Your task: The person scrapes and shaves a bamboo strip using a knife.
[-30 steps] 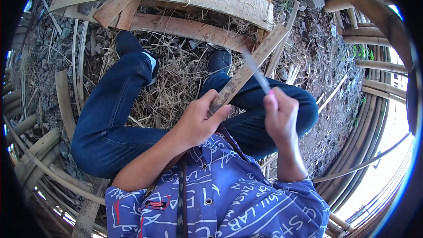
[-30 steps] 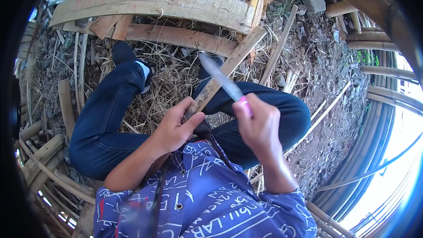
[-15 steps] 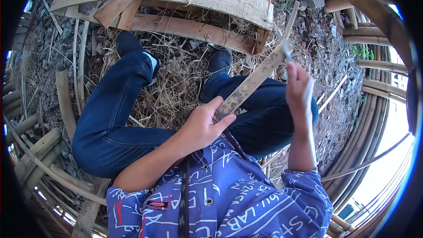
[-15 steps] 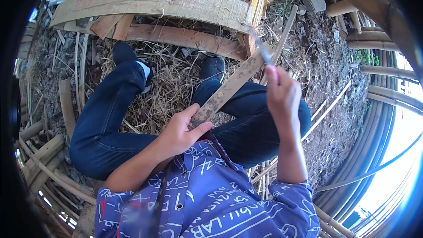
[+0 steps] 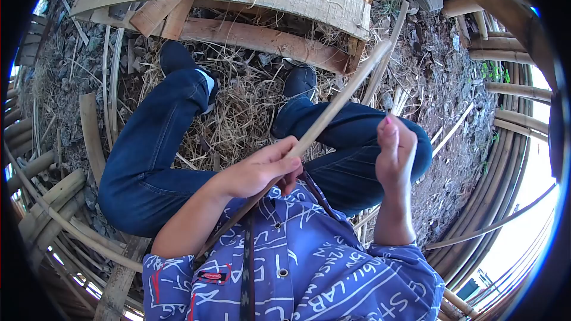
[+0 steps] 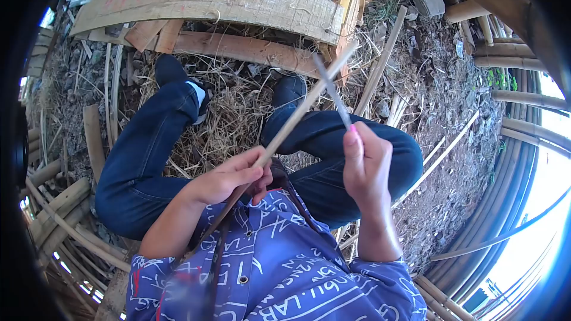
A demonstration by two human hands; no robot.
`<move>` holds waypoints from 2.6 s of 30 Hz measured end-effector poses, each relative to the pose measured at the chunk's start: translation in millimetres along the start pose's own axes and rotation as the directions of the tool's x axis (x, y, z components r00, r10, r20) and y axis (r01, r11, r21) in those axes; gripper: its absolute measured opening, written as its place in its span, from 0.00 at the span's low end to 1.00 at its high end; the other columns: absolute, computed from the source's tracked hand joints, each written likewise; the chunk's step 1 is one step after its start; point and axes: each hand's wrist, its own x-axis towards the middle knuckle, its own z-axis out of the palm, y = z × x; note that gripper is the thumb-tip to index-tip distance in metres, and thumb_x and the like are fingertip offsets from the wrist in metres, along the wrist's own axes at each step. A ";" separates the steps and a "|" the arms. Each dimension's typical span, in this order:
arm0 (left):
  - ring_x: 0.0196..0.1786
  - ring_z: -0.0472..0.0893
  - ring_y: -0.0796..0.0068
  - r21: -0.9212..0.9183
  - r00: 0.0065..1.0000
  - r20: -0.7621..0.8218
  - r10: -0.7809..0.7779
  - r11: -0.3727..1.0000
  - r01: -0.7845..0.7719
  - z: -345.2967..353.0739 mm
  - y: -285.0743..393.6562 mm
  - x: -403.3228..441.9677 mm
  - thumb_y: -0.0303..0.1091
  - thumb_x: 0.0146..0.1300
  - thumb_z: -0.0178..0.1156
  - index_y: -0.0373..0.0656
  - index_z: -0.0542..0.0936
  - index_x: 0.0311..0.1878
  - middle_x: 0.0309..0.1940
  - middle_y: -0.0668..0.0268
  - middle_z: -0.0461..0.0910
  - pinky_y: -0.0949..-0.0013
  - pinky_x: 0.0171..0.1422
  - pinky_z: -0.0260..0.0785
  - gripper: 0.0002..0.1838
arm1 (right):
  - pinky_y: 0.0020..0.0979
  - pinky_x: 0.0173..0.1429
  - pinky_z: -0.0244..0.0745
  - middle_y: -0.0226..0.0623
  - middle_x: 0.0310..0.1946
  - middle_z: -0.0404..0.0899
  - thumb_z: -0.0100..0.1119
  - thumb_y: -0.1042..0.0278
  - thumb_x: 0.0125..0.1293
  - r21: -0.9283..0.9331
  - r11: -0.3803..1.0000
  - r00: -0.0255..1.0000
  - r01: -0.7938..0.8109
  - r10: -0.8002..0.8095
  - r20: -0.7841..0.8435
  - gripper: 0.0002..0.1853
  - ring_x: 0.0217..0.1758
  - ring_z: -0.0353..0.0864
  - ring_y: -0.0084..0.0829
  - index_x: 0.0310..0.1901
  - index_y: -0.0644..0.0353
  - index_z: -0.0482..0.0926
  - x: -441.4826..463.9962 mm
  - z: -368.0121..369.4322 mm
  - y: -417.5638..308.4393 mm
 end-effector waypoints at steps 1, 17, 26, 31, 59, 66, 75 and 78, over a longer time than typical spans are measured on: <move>0.25 0.72 0.83 0.004 1.000 -0.013 -0.018 1.000 0.018 -1.2 3.9 -2.7 0.41 0.71 0.51 0.43 0.67 0.44 0.23 0.71 0.70 0.76 0.28 0.66 0.11 | 0.29 0.22 0.49 0.30 0.14 0.55 0.46 0.50 0.73 -0.015 1.000 1.000 0.005 -0.004 0.027 0.27 0.20 0.52 0.19 0.22 0.65 0.64 -2.4 3.4 -0.8; 0.16 0.73 0.84 0.138 0.988 -0.085 -0.128 0.981 0.139 -4.1 -11.4 -24.1 0.34 0.63 0.64 0.38 0.72 0.38 0.18 0.71 0.73 0.79 0.18 0.66 0.12 | 0.30 0.22 0.52 0.35 0.14 0.55 0.47 0.52 0.73 0.008 1.000 0.992 -0.023 0.022 0.121 0.26 0.18 0.52 0.24 0.22 0.66 0.63 -11.2 18.9 3.9; 0.17 0.70 0.87 0.491 0.905 -0.376 0.200 0.871 0.012 22.9 15.1 -9.4 0.39 0.61 0.66 0.37 0.77 0.47 0.18 0.74 0.72 0.78 0.20 0.62 0.17 | 0.31 0.22 0.54 0.36 0.13 0.56 0.47 0.47 0.72 -0.006 1.000 0.979 0.019 -0.017 0.205 0.28 0.17 0.54 0.29 0.23 0.65 0.66 -12.4 20.2 -14.7; 0.16 0.72 0.87 0.431 0.905 -0.421 0.059 0.891 0.143 28.9 34.5 10.9 0.44 0.61 0.66 0.38 0.77 0.43 0.17 0.74 0.73 0.80 0.18 0.62 0.18 | 0.34 0.22 0.59 0.41 0.13 0.60 0.51 0.50 0.70 -0.057 0.998 0.974 0.021 -0.007 0.224 0.25 0.15 0.61 0.38 0.23 0.65 0.68 -7.0 20.2 -23.2; 0.31 0.75 0.86 0.603 0.884 -0.345 0.314 0.797 -0.048 19.4 14.9 21.7 0.32 0.64 0.62 0.35 0.79 0.45 0.29 0.67 0.82 0.75 0.37 0.69 0.11 | 0.37 0.21 0.66 0.36 0.16 0.69 0.64 0.48 0.57 -0.516 0.772 0.925 0.372 -0.259 0.279 0.22 0.17 0.73 0.39 0.22 0.58 0.68 3.3 41.4 -9.7; 0.32 0.75 0.86 0.626 0.876 -0.360 0.321 0.780 -0.028 20.6 16.2 20.3 0.33 0.64 0.62 0.35 0.79 0.45 0.29 0.67 0.82 0.75 0.38 0.69 0.12 | 0.36 0.22 0.67 0.35 0.16 0.70 0.66 0.49 0.55 -0.533 0.757 0.924 0.379 -0.280 0.259 0.22 0.17 0.73 0.38 0.22 0.57 0.69 4.4 42.9 -11.1; 0.29 0.75 0.83 0.604 0.845 -0.314 0.433 0.778 -0.175 12.9 8.2 25.5 0.33 0.62 0.64 0.36 0.78 0.48 0.27 0.61 0.81 0.72 0.36 0.70 0.14 | 0.35 0.23 0.66 0.34 0.16 0.70 0.67 0.49 0.54 -0.550 0.739 0.921 0.389 -0.325 0.215 0.21 0.18 0.73 0.38 0.21 0.57 0.70 13.0 43.3 -10.7; 0.28 0.74 0.82 0.616 0.864 -0.323 0.386 0.779 -0.118 14.9 14.9 22.6 0.33 0.61 0.64 0.35 0.78 0.48 0.26 0.61 0.80 0.71 0.35 0.69 0.16 | 0.36 0.23 0.66 0.34 0.16 0.70 0.66 0.49 0.55 -0.569 0.735 0.929 0.368 -0.307 0.205 0.21 0.18 0.73 0.38 0.22 0.57 0.70 15.9 41.3 -10.1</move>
